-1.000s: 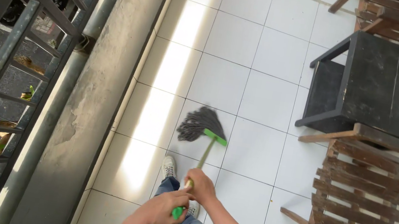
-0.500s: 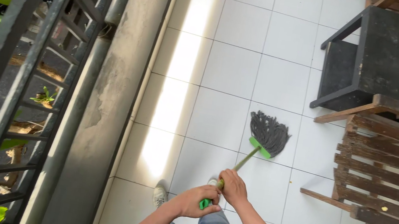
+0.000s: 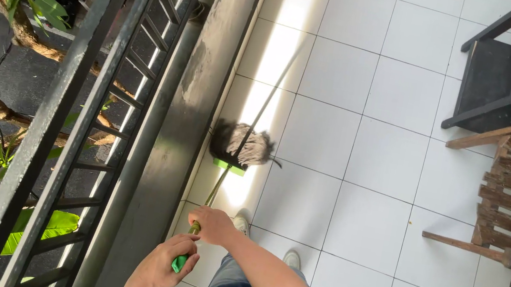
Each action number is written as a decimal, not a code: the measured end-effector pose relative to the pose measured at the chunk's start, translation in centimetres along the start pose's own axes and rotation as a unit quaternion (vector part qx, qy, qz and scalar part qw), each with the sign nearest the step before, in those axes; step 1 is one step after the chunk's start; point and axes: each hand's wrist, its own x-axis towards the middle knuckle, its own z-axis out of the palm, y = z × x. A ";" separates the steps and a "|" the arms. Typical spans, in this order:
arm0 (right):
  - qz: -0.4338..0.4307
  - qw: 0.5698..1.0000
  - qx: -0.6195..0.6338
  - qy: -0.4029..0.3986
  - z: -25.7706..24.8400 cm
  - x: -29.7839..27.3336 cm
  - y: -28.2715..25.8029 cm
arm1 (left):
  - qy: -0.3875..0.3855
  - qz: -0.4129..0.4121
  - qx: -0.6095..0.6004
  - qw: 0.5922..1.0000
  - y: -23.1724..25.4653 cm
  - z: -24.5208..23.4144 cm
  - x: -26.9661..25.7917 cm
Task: The person mops a tiled balcony and adjacent hallway using a green-handled mop. They move the mop back and forth across white tiles and wood-patterned tiles, passing a drying rack, wooden chairs, and a bucket.
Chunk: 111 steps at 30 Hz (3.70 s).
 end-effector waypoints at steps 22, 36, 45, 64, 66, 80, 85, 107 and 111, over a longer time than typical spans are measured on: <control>0.378 0.877 -0.039 0.295 8.0 -43.0 15.9 | -0.270 0.253 -0.129 0.920 8.5 33.0 3.7; 0.207 0.962 0.015 0.179 20.7 -15.8 -1.2 | -0.108 0.144 -0.084 0.980 -1.6 9.4 -17.3; -0.025 0.999 -0.022 0.025 30.3 -8.6 -15.5 | 0.008 0.012 0.016 1.000 -7.7 6.7 -33.4; 0.385 0.897 -0.055 0.209 31.4 -51.1 2.0 | -0.283 0.263 -0.140 0.911 0.1 39.6 -23.1; 0.442 0.875 -0.048 0.192 32.2 -54.1 3.0 | -0.298 0.309 -0.163 0.888 -0.5 43.6 -22.6; 0.281 0.940 -0.069 0.180 38.3 -31.2 -9.3 | -0.172 0.189 -0.050 0.966 -6.7 19.5 -36.6; 0.163 0.978 -0.064 0.111 44.6 -19.4 -18.3 | -0.088 0.116 -0.035 0.989 -10.6 10.7 -46.8; 0.449 0.865 -0.035 0.222 43.7 -37.1 -7.4 | -0.282 0.213 -0.097 0.931 -11.9 28.1 -34.4; 0.520 0.822 -0.026 0.231 43.6 -40.4 -8.6 | -0.322 0.243 -0.087 0.911 -12.5 32.1 -34.1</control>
